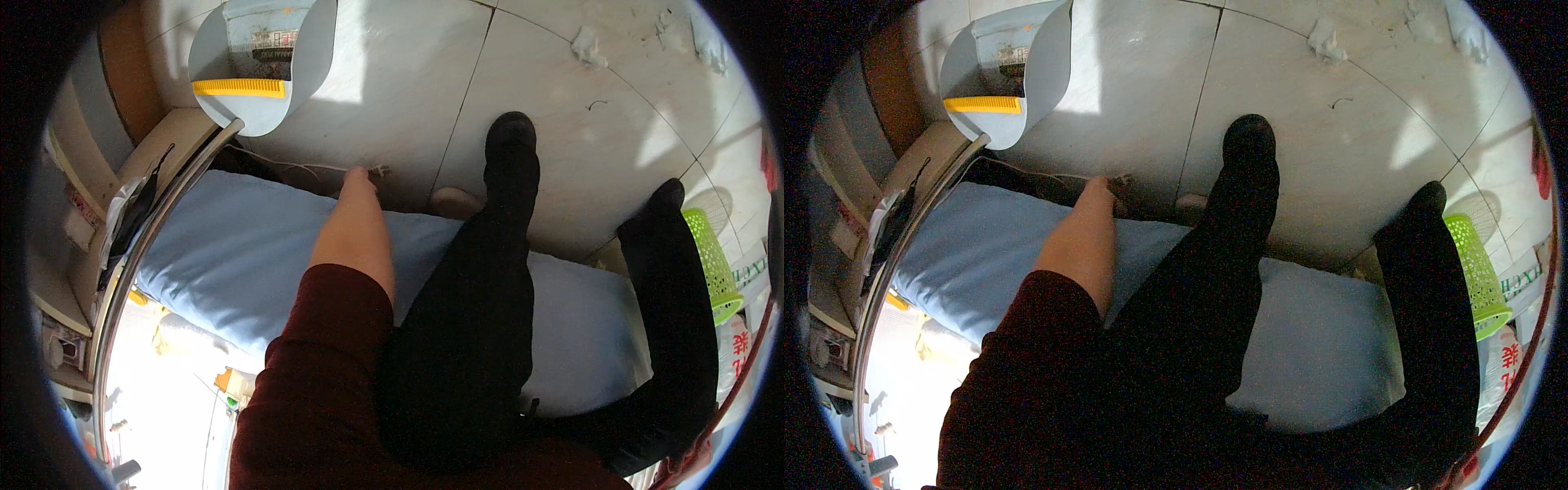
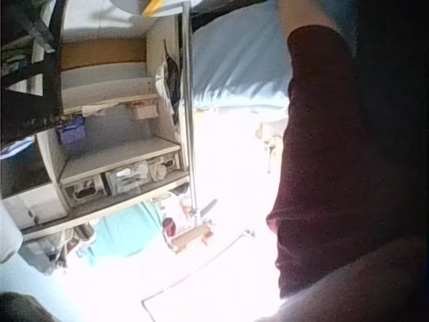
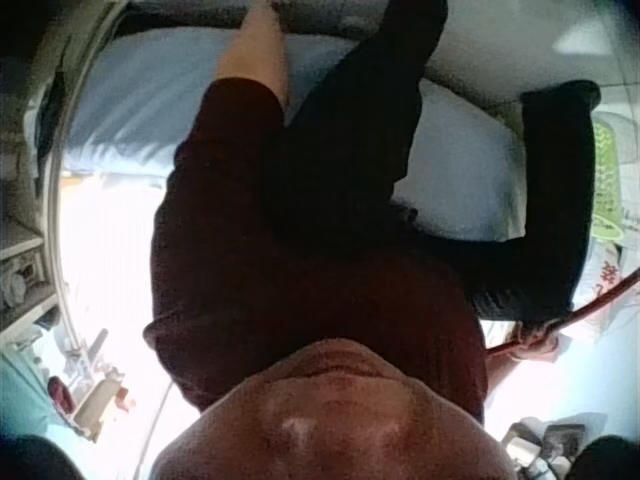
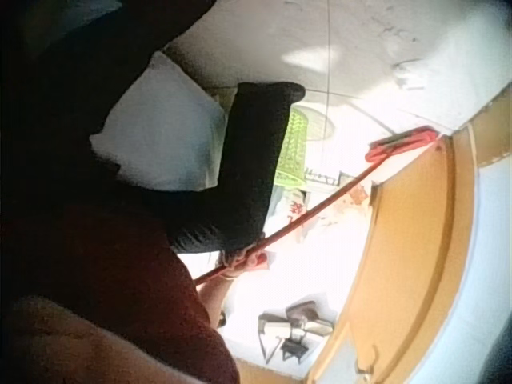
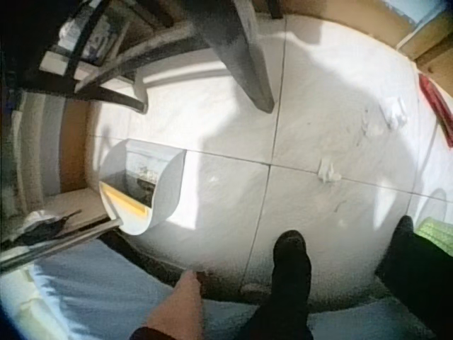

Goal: The person sweeps the tiled floor with a broom and dustpan, collecting debris into a green basket. They sit on the floor to reach under the bed, pick up slippers, and later line the basket with a plastic bag.

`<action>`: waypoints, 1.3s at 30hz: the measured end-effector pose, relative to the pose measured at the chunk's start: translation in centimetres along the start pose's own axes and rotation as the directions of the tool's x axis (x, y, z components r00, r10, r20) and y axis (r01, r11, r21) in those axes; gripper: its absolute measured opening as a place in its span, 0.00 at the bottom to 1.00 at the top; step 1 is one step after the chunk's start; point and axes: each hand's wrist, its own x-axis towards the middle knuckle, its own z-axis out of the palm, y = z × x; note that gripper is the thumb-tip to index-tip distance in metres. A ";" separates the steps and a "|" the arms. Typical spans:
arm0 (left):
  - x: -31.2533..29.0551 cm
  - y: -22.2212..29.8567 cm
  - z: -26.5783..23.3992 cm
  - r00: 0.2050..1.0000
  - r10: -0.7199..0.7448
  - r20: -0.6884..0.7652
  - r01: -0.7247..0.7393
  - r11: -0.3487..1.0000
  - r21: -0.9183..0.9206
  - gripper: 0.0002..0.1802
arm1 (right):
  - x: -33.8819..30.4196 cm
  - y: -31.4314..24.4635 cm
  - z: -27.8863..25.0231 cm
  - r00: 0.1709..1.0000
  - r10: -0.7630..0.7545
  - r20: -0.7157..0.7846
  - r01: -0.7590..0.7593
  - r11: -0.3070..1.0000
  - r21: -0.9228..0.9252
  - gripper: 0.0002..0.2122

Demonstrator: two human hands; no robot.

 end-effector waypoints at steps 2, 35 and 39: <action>0.7 -0.4 -0.1 0.999 0.023 0.034 -0.028 0.989 0.147 0.29 | 0.4 0.1 1.1 0.999 -0.037 -0.032 0.035 0.999 -0.040 0.17; -5.9 -2.3 1.5 0.976 0.218 0.024 -0.183 0.872 -0.455 0.08 | -0.8 1.0 -4.1 0.816 -0.491 -0.304 0.247 0.773 -0.585 0.11; -12.3 -4.3 3.6 0.964 0.245 0.099 -0.183 0.889 -0.421 0.08 | 0.4 2.9 -0.5 0.465 -0.821 -0.332 0.235 0.476 -0.847 0.14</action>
